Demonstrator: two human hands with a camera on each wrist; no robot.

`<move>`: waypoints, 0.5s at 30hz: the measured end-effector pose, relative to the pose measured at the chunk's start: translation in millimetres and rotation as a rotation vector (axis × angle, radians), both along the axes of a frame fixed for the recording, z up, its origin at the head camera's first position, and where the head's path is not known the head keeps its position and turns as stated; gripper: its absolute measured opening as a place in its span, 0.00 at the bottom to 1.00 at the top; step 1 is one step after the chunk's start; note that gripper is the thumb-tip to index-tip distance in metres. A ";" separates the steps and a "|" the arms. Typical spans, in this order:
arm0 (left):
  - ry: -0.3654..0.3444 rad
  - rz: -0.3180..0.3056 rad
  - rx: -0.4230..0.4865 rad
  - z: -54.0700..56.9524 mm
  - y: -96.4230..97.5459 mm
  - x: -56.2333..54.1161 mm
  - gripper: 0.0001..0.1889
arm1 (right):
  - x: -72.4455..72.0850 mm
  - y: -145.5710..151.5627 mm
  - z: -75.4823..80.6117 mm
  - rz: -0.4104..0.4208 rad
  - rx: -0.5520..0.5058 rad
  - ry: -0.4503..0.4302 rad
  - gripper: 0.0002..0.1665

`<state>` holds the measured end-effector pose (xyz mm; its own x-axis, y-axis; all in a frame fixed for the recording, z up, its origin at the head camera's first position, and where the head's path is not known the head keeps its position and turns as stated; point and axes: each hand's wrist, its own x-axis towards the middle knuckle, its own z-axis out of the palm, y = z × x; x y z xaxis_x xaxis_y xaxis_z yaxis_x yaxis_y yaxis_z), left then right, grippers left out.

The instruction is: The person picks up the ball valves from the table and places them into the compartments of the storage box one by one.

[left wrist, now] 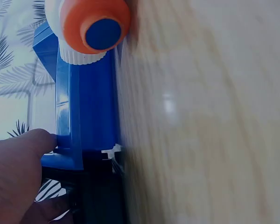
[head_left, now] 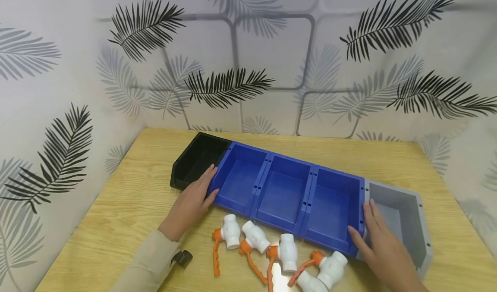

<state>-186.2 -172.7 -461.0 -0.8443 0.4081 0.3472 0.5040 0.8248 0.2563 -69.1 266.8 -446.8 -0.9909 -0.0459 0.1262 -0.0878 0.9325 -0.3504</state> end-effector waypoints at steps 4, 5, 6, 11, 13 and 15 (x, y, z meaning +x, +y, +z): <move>0.020 -0.011 -0.011 -1.1 2.9 -5.0 0.32 | -1.4 -3.6 -2.4 -0.005 -0.015 0.019 0.48; 0.023 -0.013 -0.015 -1.4 3.6 -6.0 0.32 | -2.0 -4.8 -3.0 -0.009 -0.017 0.012 0.49; 0.024 -0.015 -0.017 -1.7 4.1 -6.8 0.32 | -2.6 -6.0 -3.9 -0.012 -0.018 0.008 0.50; -0.014 -0.015 -0.014 -1.7 5.5 -9.5 0.32 | -5.3 -9.5 -8.1 -0.029 -0.026 0.018 0.52; -0.022 -0.012 -0.017 -1.5 6.2 -10.7 0.33 | -5.8 -10.2 -9.2 -0.035 -0.027 0.038 0.52; -0.012 -0.010 -0.027 -1.5 7.2 -13.0 0.33 | -6.3 -11.1 -9.5 -0.046 -0.026 0.040 0.52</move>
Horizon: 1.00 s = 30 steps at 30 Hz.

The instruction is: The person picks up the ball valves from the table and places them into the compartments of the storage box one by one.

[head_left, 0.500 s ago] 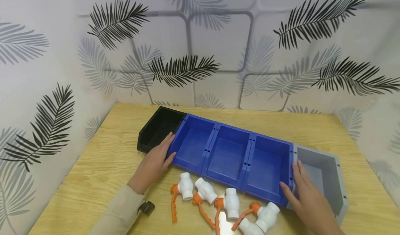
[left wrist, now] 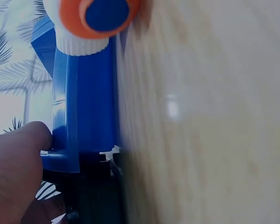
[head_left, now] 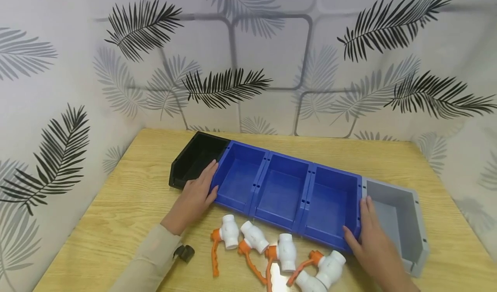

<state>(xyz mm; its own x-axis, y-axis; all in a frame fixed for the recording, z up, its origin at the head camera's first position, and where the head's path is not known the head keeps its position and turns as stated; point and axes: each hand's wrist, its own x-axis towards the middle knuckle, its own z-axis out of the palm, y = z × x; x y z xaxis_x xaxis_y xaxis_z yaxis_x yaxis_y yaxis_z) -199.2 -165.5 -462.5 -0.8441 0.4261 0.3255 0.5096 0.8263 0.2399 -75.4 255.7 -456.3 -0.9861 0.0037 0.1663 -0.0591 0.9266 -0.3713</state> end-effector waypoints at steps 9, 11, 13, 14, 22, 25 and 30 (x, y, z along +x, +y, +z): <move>0.052 0.017 -0.035 1.4 11.4 -16.0 0.33 | -6.5 -0.9 0.7 -0.015 0.007 0.015 0.51; 0.066 0.028 -0.053 0.9 12.6 -17.8 0.33 | -8.8 -1.1 -0.1 -0.011 0.000 0.017 0.51; 0.076 0.034 -0.064 1.0 13.3 -18.9 0.33 | -11.0 -0.9 -1.3 -0.013 -0.003 0.024 0.51; 0.081 0.035 -0.066 1.0 13.6 -19.4 0.34 | -11.8 -0.6 -2.0 -0.012 -0.009 0.030 0.51; 0.137 0.042 -0.067 2.5 17.6 -21.0 0.34 | -21.5 3.5 -4.6 0.028 -0.049 0.122 0.48; 0.168 0.039 -0.045 2.9 19.8 -19.6 0.34 | -25.8 5.1 -4.7 0.038 -0.060 0.130 0.48; 0.201 0.060 -0.042 1.2 21.1 -17.7 0.34 | -35.4 8.0 -6.7 0.062 -0.076 0.153 0.47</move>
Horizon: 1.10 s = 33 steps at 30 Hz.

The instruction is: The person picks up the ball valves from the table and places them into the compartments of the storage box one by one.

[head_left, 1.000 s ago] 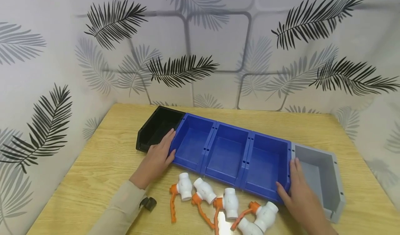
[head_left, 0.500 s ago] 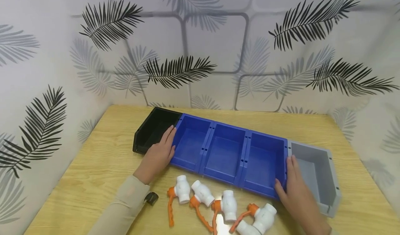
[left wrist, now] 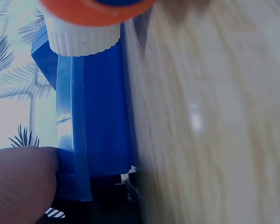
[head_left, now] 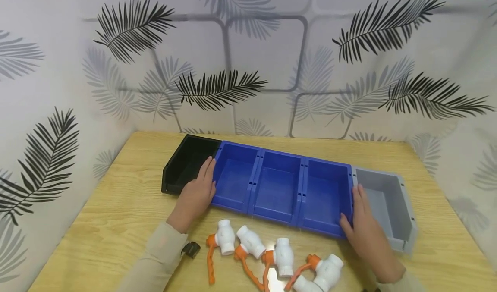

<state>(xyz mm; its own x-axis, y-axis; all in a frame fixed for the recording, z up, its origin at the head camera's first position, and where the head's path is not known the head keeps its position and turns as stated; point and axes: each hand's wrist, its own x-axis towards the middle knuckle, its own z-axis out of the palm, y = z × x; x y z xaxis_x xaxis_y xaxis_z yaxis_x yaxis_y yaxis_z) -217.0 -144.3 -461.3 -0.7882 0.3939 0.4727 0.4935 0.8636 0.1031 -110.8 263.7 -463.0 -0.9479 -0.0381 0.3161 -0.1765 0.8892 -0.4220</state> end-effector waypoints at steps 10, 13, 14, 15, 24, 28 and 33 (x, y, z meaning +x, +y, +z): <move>0.011 0.025 -0.008 0.1 1.8 0.2 0.33 | -23.0 7.6 -2.3 0.042 -0.018 0.003 0.47; 0.007 0.036 -0.009 0.9 2.3 -1.0 0.34 | -29.1 9.4 -3.9 0.050 -0.024 0.014 0.47; 0.002 0.041 -0.007 0.7 2.2 -1.6 0.34 | -31.2 10.1 -4.5 0.055 -0.026 0.019 0.47; -0.004 0.046 -0.005 0.6 2.1 -2.1 0.34 | -33.2 10.6 -4.9 0.060 -0.028 0.021 0.47; -0.030 0.074 0.009 2.1 3.8 -6.6 0.34 | -49.2 12.6 -0.9 0.077 -0.025 -0.022 0.45; -0.040 0.090 0.014 3.1 5.2 -9.2 0.33 | -57.5 13.5 0.1 0.096 -0.020 -0.037 0.44; -0.058 0.105 0.019 4.3 6.1 -12.0 0.34 | -66.9 14.7 -1.1 0.103 -0.022 -0.049 0.44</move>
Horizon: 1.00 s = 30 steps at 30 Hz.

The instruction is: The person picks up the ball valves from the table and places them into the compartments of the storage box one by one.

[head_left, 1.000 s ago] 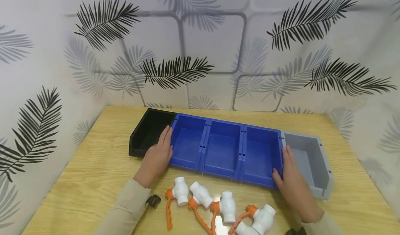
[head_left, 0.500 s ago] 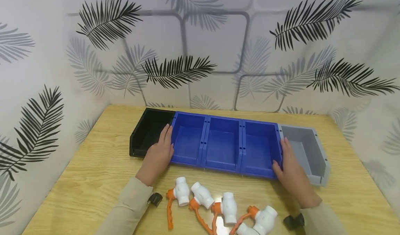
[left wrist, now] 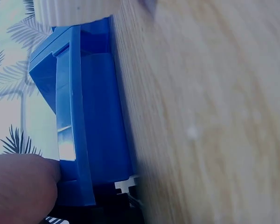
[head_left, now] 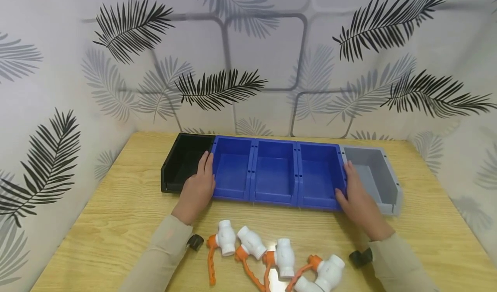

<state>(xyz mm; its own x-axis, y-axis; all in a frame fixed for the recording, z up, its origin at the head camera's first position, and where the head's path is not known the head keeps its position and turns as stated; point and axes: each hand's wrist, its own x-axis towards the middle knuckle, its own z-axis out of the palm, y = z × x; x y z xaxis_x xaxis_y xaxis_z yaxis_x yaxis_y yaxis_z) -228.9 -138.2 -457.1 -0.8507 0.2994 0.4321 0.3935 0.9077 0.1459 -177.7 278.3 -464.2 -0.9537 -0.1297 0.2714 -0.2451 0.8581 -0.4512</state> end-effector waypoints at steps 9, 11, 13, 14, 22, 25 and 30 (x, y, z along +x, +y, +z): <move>-0.016 0.014 0.011 0.3 0.1 -6.3 0.34 | -15.2 -1.4 2.3 -0.021 -0.001 -0.038 0.44; -0.023 0.020 0.010 0.0 -0.1 -7.7 0.34 | -18.6 -1.4 1.8 -0.025 0.002 -0.043 0.44; -0.027 0.019 0.013 0.3 -0.1 -8.6 0.34 | -22.2 -1.0 1.1 -0.029 -0.003 -0.056 0.44; -0.026 0.018 0.014 0.8 0.0 -8.9 0.34 | -24.1 -0.6 0.8 -0.029 -0.003 -0.061 0.44; 0.036 0.004 0.018 7.2 2.0 -12.4 0.32 | -41.4 4.0 -0.2 -0.048 -0.027 -0.142 0.46; 0.006 0.018 0.009 7.2 2.8 -14.9 0.31 | -46.2 5.2 -0.8 -0.050 -0.027 -0.151 0.45; -0.038 0.039 0.005 5.7 3.8 -20.1 0.30 | -50.7 6.2 -1.1 -0.046 -0.031 -0.140 0.45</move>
